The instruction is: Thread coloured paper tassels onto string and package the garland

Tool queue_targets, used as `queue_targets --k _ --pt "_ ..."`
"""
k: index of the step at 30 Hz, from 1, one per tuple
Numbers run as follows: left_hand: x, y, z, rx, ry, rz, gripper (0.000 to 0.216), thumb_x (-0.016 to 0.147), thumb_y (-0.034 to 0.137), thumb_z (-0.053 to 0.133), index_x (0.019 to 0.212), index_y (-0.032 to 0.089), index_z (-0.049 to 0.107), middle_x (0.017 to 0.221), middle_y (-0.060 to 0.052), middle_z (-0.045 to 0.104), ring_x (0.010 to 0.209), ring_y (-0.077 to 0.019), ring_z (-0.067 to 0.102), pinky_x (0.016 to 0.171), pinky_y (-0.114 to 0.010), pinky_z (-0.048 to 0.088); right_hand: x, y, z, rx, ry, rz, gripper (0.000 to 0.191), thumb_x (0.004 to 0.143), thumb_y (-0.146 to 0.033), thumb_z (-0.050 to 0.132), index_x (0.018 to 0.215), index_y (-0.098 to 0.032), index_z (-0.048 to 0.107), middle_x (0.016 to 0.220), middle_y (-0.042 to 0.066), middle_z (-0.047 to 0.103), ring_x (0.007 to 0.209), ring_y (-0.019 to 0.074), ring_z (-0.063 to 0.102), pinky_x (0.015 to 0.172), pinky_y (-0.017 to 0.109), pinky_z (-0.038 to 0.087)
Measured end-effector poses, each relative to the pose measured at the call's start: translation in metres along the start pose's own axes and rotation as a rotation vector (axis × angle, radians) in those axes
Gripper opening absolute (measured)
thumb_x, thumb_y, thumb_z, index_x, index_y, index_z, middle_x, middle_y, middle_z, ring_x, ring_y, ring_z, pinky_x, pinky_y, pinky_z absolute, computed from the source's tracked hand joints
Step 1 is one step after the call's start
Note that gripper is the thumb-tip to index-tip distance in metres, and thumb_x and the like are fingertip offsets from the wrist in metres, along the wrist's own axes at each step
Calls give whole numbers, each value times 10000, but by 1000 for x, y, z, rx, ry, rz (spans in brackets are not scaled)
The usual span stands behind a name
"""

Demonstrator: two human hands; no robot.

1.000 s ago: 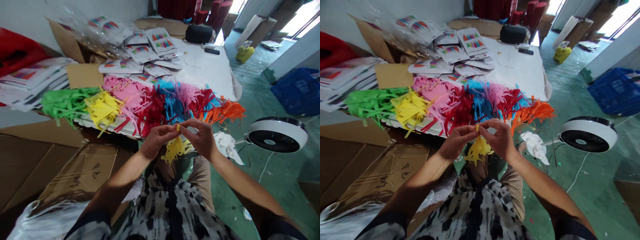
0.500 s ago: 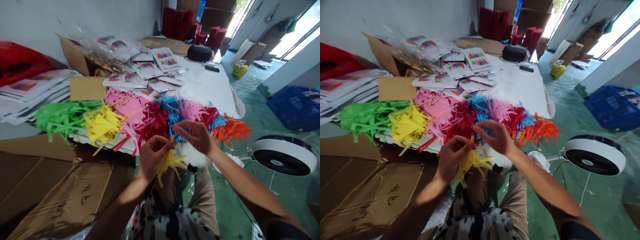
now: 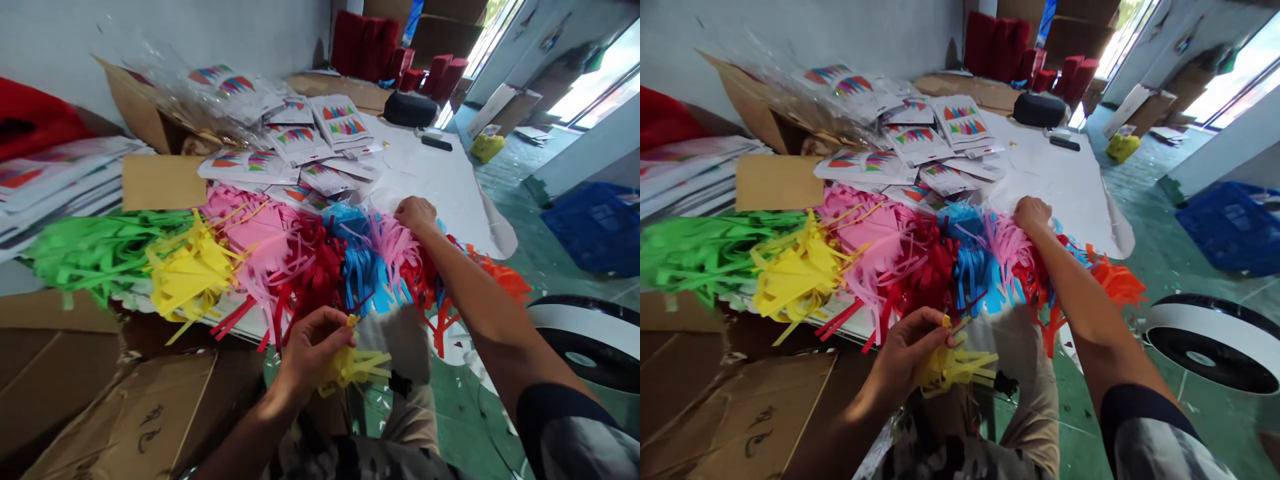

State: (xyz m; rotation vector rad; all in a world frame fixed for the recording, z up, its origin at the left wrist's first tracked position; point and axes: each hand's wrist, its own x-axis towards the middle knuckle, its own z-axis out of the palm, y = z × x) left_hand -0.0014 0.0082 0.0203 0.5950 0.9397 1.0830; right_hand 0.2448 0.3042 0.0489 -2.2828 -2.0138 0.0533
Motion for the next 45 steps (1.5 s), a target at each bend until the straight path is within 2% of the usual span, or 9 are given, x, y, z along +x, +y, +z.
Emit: queue_targets --k 5,9,12,14,16,19,22,40,45 --pt "0 -4 4 3 -25 -10 386 745 463 930 887 178 713 727 0 727 629 -104 606 600 -200 460 -9 2 -4 8 78 -7 270 920 -285 623 1097 -246 824 1164 111 782 1122 312 674 1040 517 443" --pt "-3 -3 8 16 4 118 346 767 441 920 878 175 727 718 7 719 666 -96 629 656 -190 479 -23 9 -25 143 258 -69 275 926 -306 622 1111 -232 812 1185 121 763 1106 310 662 1047 533 413" --pt "-5 0 12 52 52 232 310 792 426 906 892 178 747 737 13 715 694 -92 649 693 -183 497 -59 6 -45 399 428 -223 180 902 -281 670 949 -186 815 999 104 784 970 262 681 986 457 459" --pt "-8 2 16 79 80 296 297 804 421 898 905 180 756 759 12 718 710 -96 661 708 -187 510 -106 -1 -54 532 452 -336 152 919 -293 686 931 -203 807 949 53 789 921 208 690 932 376 490" --pt "-12 3 22 107 100 354 288 812 419 890 910 181 760 767 8 722 717 -102 667 706 -191 519 -164 -9 -58 826 371 -453 147 950 -307 700 914 -209 804 941 31 801 875 181 706 854 336 506" --pt "-21 3 30 152 94 408 264 830 407 877 895 180 758 770 3 726 727 -105 667 699 -188 521 -243 -17 -54 1068 108 -514 127 938 -366 770 946 -250 821 889 8 788 795 161 695 731 305 505" --pt "-31 0 38 177 66 431 250 845 398 865 898 181 753 788 -2 733 740 -113 675 707 -195 530 -285 -17 -45 1216 -12 -486 114 931 -369 798 983 -275 837 934 17 796 859 169 714 767 315 526" --pt "-54 -12 59 185 11 485 211 857 351 862 924 187 748 904 -24 778 850 -151 728 821 -252 571 -325 -2 -34 1398 -45 -405 106 923 -371 808 924 -265 803 883 10 749 836 169 679 806 333 521" --pt "-49 -21 55 152 58 502 236 840 326 879 951 187 725 928 -22 780 877 -145 743 830 -241 580 -331 -1 -38 1284 -28 -441 131 937 -361 781 1006 -258 824 957 37 777 899 191 696 837 355 541"
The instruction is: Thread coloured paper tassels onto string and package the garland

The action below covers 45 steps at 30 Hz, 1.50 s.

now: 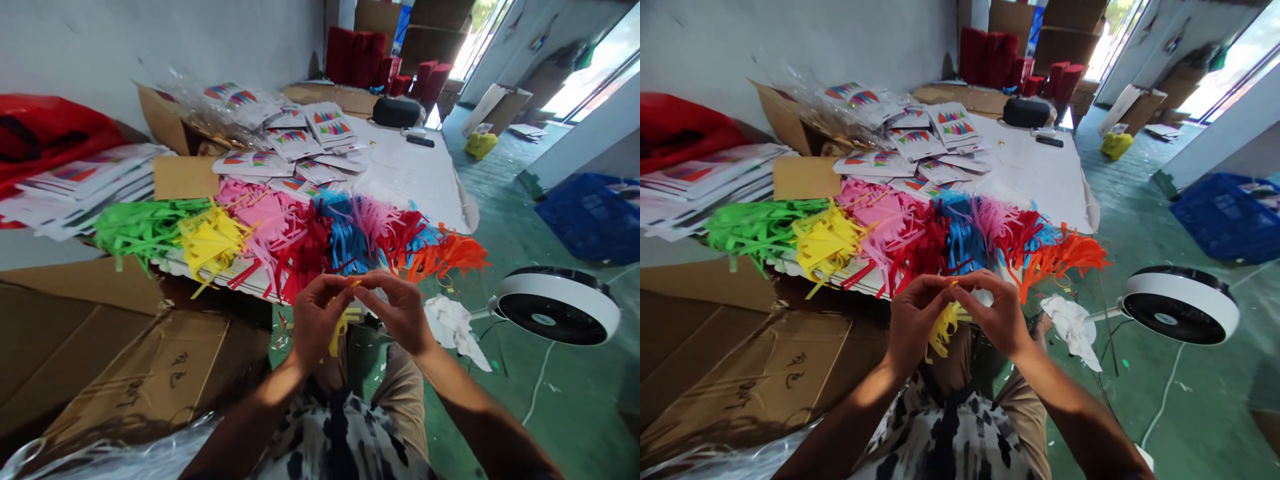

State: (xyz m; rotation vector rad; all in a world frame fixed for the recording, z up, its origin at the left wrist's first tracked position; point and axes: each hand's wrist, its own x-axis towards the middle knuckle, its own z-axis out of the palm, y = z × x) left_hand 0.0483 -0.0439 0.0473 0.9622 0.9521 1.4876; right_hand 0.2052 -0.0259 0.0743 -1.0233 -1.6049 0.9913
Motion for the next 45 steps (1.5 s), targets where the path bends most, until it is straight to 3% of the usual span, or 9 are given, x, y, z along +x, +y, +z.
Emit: queue_targets --k 4,15,22,27,30,33,37,40,45 --pt "1 1 -2 54 0 24 304 821 286 897 1026 213 683 867 23 735 789 -113 709 764 -212 563 2 -9 -11 -116 1 -43 206 971 -380 738 1134 -273 803 1008 41 770 923 194 683 848 364 536" --pt "-2 -2 -12 247 -207 -28 257 902 434 793 905 178 789 848 -41 769 790 -166 692 761 -267 541 -3 -3 -7 -213 -66 -60 192 1010 -346 678 863 -222 689 783 -5 644 721 151 579 681 308 465" --pt "-7 0 -25 279 -172 -89 301 910 464 771 844 172 741 738 -24 708 669 -140 626 633 -239 475 -2 -8 -11 -221 234 -137 104 1016 -346 669 1044 -264 726 951 34 678 869 184 628 799 343 509" --pt "-8 -4 -27 237 -147 -77 321 895 486 776 850 172 731 762 -19 694 672 -133 594 637 -247 454 5 0 -5 -166 -130 -106 177 972 -383 724 1077 -279 821 1011 68 730 858 200 685 749 346 573" --pt "-6 -6 -37 295 -192 -119 395 932 543 717 807 168 714 672 8 623 584 -111 511 541 -236 358 20 9 -2 -108 -89 -9 216 1004 -397 678 928 -282 845 826 60 742 744 199 709 650 331 568" --pt "0 2 -64 455 -202 -63 394 999 521 635 832 178 732 699 -2 652 607 -131 547 542 -250 366 52 11 -5 -53 178 60 192 981 -452 708 983 -320 848 818 66 773 664 217 724 634 377 592" --pt "21 33 -131 824 -5 326 193 1017 354 652 1112 245 781 1073 -66 783 994 -221 705 915 -354 519 103 14 -15 -291 552 -411 280 1005 -487 644 1196 -360 805 1138 115 804 952 301 796 853 520 632" --pt "43 54 -190 1193 178 513 176 1017 336 655 1063 242 796 1061 -86 795 1036 -263 694 991 -427 500 126 34 -24 -655 457 -742 376 1017 -382 588 1370 -368 715 1301 127 769 1184 309 752 963 505 599" --pt "73 52 -258 1640 196 518 281 979 312 695 1208 167 768 1237 -166 765 1164 -362 657 1030 -533 489 129 79 -18 -1027 7 -554 386 932 -283 630 1297 -335 743 1379 143 732 1154 365 744 901 526 530"
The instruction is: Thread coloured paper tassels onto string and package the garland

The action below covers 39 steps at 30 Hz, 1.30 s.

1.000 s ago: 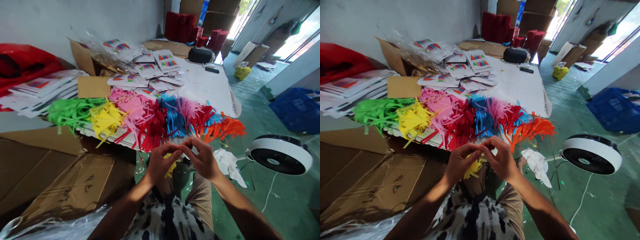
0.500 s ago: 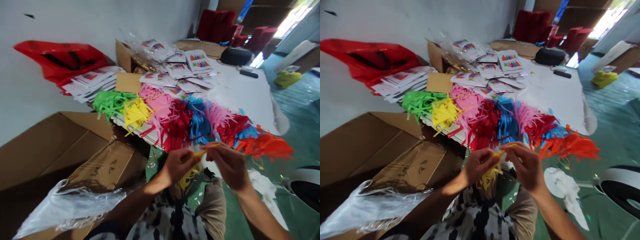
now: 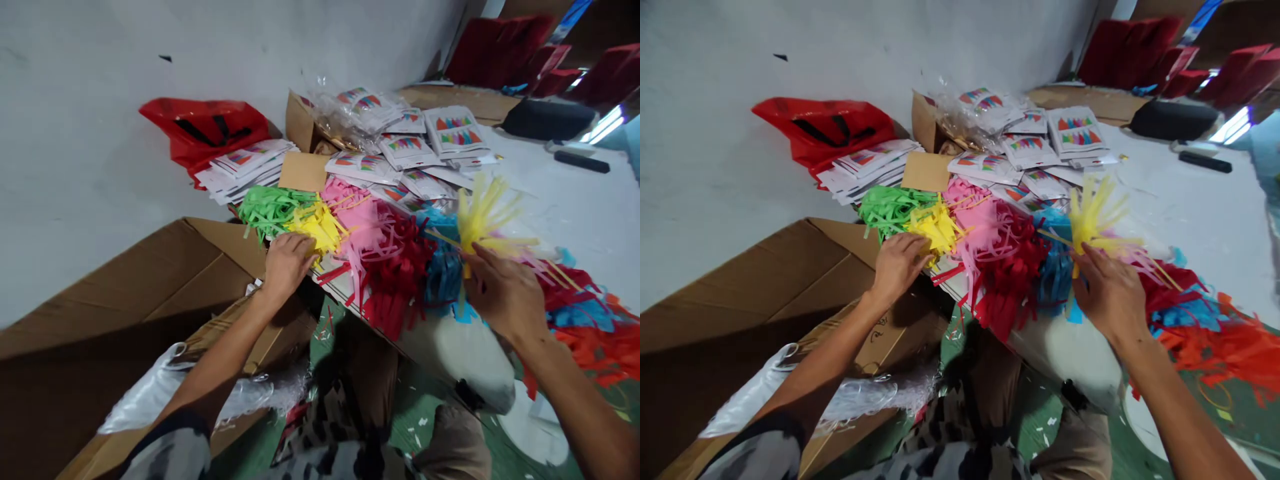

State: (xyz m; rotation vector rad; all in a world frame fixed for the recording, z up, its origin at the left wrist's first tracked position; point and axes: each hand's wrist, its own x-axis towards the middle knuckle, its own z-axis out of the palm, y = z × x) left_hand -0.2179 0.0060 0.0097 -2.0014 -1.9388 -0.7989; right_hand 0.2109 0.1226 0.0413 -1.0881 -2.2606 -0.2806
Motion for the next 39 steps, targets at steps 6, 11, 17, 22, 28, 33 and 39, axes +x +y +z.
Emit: queue_targets --k 6,11,17,22,28,33,39 --pt "-3 -12 19 -93 19 1 250 1048 262 560 1132 213 791 1167 -112 798 1132 -300 677 1017 -490 518 31 -87 26 75 -27 -113 151 970 -282 676 1036 -296 811 1050 86 800 993 299 696 912 477 425" --pt "-8 -4 14 -326 190 -111 210 1036 318 611 1073 221 794 1148 -104 790 1129 -269 671 1075 -467 485 93 -187 81 150 -154 -379 250 1063 -220 548 1077 -271 792 1089 74 766 988 255 600 899 427 358" --pt "-34 -15 11 -676 407 -523 261 1005 420 644 1036 197 776 1072 -79 749 1048 -219 683 973 -365 526 121 -224 128 86 -295 -469 260 1016 -102 550 927 -197 775 1008 104 735 954 256 555 880 421 325" --pt "-44 -28 14 -913 345 -704 308 927 471 724 1004 179 786 1009 -61 773 944 -187 695 888 -296 524 123 -217 129 222 -295 -384 161 972 -166 668 852 -189 772 957 75 732 933 236 592 834 391 348" --pt "-30 -29 16 -1018 302 -694 284 882 463 776 959 191 798 924 -36 768 847 -168 663 832 -285 502 129 -208 131 468 -311 -257 43 876 -162 791 852 -198 797 941 59 721 872 202 641 776 322 416" --pt "-19 -32 18 -886 323 -532 173 900 383 775 942 214 778 904 -20 701 860 -170 637 808 -283 488 138 -195 130 681 -395 -292 61 883 -165 787 856 -208 823 879 54 727 803 186 660 728 304 444" --pt "-14 -32 19 -825 338 -423 142 918 324 766 884 203 700 884 -11 668 837 -158 616 756 -268 474 146 -195 120 769 -329 -229 59 831 -148 787 811 -198 812 828 45 717 767 183 665 721 304 464"
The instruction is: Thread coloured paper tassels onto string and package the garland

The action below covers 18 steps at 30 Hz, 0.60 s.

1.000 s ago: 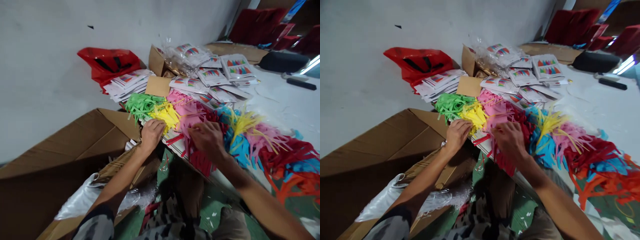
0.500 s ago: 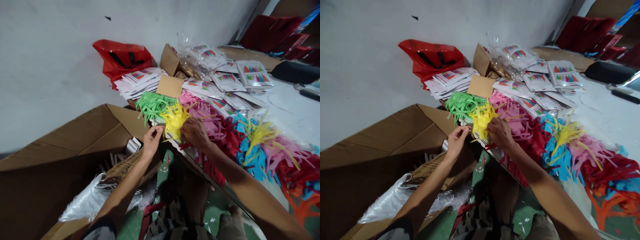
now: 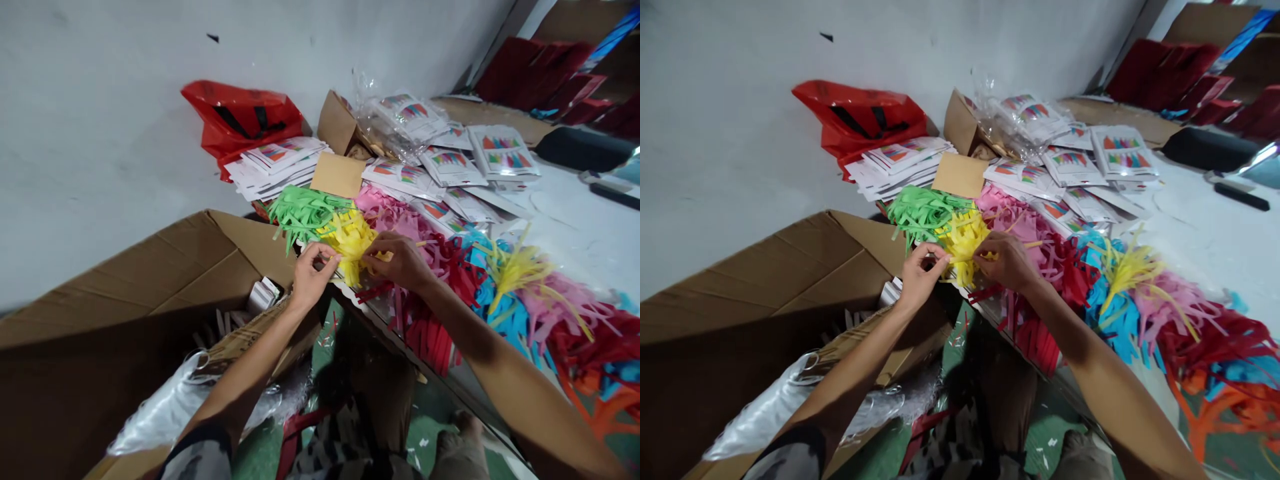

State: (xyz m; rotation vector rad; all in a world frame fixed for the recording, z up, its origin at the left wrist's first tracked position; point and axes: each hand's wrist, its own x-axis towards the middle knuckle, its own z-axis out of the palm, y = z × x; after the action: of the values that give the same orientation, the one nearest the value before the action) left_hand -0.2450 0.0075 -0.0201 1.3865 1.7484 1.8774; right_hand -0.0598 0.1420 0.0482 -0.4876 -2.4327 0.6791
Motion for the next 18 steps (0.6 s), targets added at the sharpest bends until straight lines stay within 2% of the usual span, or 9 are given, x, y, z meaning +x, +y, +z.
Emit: queue_targets --k 5,10,14,18 --pt "2 3 -1 42 14 71 92 937 292 746 905 207 757 871 -19 657 827 -161 602 717 -264 472 3 -2 -5 105 78 62 55 843 -214 761 817 -209 810 813 26 703 731 165 656 687 290 472" --pt "3 6 -2 24 -19 130 150 959 349 736 936 225 818 1005 -53 701 939 -190 634 806 -316 492 5 -4 -7 68 98 3 63 820 -192 757 786 -215 805 806 31 707 741 173 654 710 306 480" --pt "7 6 -2 47 -44 223 181 974 392 726 992 260 849 960 -43 712 933 -196 641 881 -363 483 7 -8 -6 95 118 -9 78 837 -200 745 786 -218 802 804 30 700 746 175 654 715 312 484" --pt "14 1 -3 101 -92 301 216 999 415 693 1048 271 847 936 -41 725 908 -197 639 860 -372 481 7 -7 -6 122 118 5 86 842 -202 736 789 -222 801 808 26 697 756 176 657 728 318 485"
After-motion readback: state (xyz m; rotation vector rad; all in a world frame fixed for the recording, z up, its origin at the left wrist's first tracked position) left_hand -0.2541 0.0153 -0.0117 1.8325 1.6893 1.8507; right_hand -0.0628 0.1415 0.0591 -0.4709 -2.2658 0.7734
